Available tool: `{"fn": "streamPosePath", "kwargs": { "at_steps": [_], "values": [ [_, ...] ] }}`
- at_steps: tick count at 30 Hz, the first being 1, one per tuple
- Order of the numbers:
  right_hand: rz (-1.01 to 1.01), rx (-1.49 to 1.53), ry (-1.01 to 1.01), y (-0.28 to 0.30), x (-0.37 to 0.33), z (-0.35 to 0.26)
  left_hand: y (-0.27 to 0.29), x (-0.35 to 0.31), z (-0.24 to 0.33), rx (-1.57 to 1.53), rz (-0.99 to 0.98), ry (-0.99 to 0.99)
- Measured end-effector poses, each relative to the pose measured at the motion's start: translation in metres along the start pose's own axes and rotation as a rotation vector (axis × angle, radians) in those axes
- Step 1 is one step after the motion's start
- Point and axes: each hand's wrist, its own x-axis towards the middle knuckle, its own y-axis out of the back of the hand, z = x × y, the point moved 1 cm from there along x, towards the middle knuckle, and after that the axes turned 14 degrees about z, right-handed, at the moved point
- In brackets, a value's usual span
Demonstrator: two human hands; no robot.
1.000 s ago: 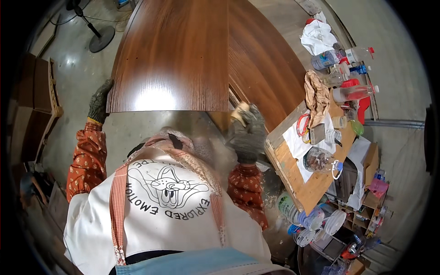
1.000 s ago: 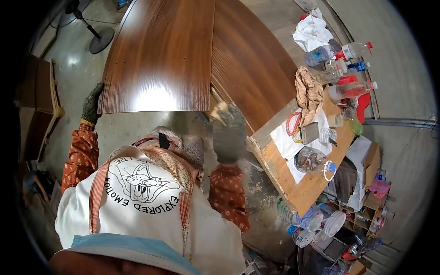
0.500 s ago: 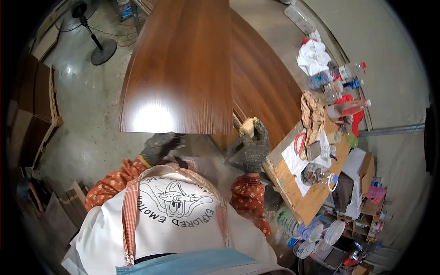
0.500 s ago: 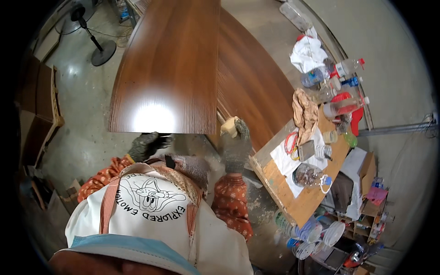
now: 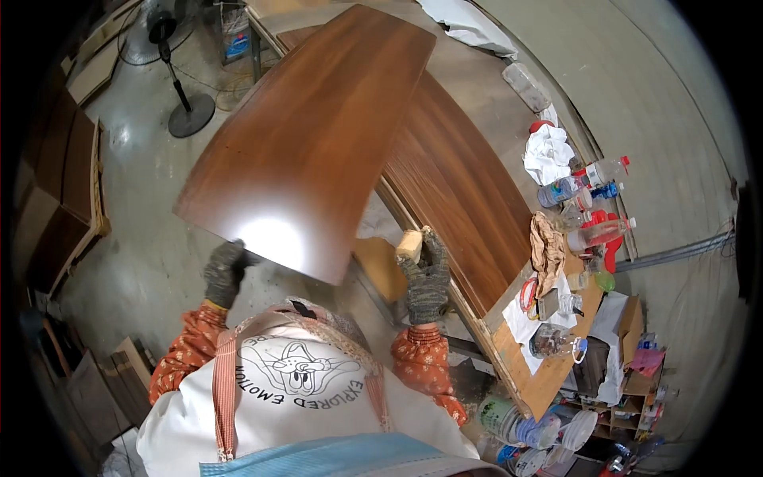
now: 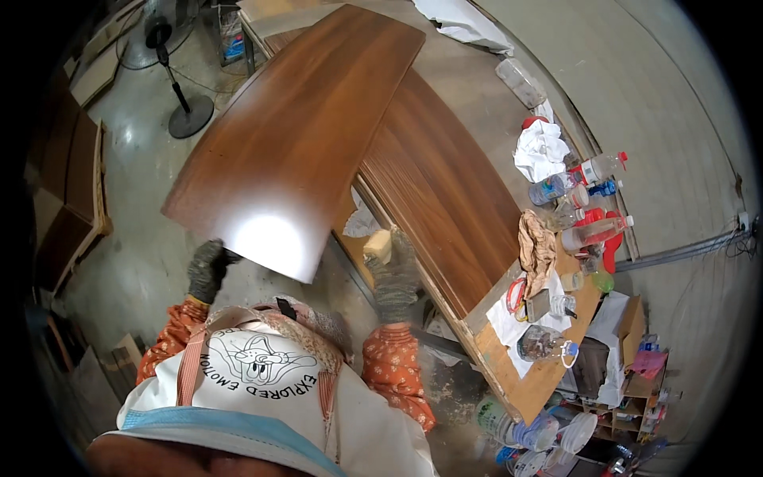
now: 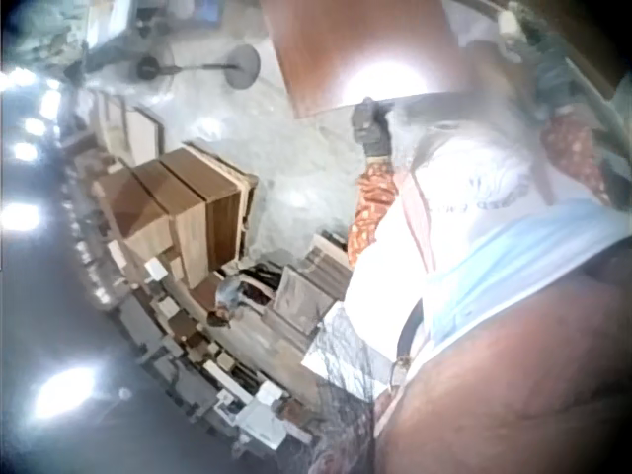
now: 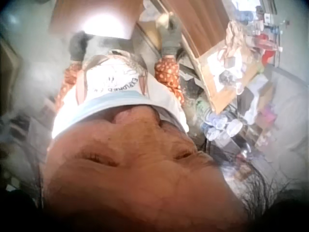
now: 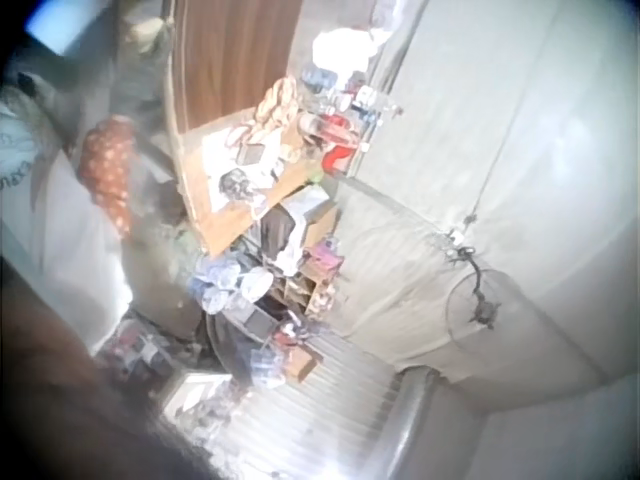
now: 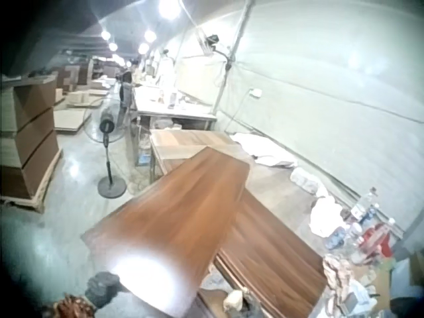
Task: The person wipes and polishes wooden furniture panels using a small sponge and a cloth, applying a liquid from a bottle and handling the panels one at a time on a workbench.
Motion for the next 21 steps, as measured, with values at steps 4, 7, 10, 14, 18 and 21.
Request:
{"fn": "streamPosePath", "kwargs": {
  "at_steps": [4,7,10,14,18,21],
  "values": [
    [-0.008,0.0,0.141,-0.023,-0.005,0.001,0.056,0.084,0.063,-0.378,0.279,0.154],
    [-0.019,-0.044,0.177,-0.031,-0.001,0.006,0.062,0.105,0.09,-0.653,0.14,0.138],
    [0.019,0.166,-0.03,-0.039,0.021,-0.003,0.033,0.096,0.111,-0.622,0.272,0.219],
    [-0.11,0.233,-0.105,-0.072,0.08,-0.01,0.043,0.105,0.111,-0.668,0.394,0.203],
    [-0.312,0.113,-0.021,-0.146,0.156,-0.058,0.036,0.087,0.115,-0.109,0.486,0.026],
    [-0.424,0.216,-0.012,-0.235,0.203,-0.07,0.065,0.098,0.092,-0.098,0.69,-0.132]
  ]
}}
